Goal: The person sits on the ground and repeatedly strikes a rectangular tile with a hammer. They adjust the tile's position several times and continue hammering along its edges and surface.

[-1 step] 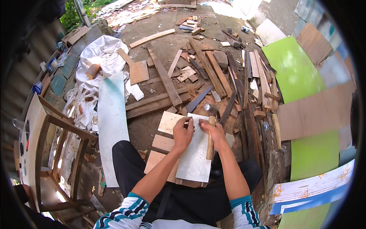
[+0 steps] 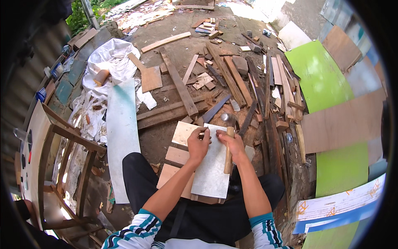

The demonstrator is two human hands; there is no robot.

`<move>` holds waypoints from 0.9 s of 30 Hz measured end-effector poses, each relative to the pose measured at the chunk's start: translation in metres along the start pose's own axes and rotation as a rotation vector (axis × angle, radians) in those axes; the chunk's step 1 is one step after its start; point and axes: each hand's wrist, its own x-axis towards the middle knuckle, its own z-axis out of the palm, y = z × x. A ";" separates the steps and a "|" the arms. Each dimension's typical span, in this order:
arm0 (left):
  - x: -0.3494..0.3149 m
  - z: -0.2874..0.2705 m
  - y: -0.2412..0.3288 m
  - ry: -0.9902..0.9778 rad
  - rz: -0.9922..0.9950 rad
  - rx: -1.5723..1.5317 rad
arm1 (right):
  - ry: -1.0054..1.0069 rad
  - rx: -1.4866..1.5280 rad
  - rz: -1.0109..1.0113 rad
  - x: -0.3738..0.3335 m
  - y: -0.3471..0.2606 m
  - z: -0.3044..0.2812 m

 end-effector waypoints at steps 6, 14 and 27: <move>0.021 -0.013 -0.004 -0.071 -0.097 -0.104 | 0.020 -0.023 -0.034 0.002 0.008 0.002; 0.027 -0.022 0.026 -0.140 -0.026 0.221 | 0.043 -0.081 -0.052 0.011 0.005 0.002; 0.022 -0.029 0.040 -0.113 0.138 0.273 | 0.078 -0.176 -0.044 0.010 0.001 0.007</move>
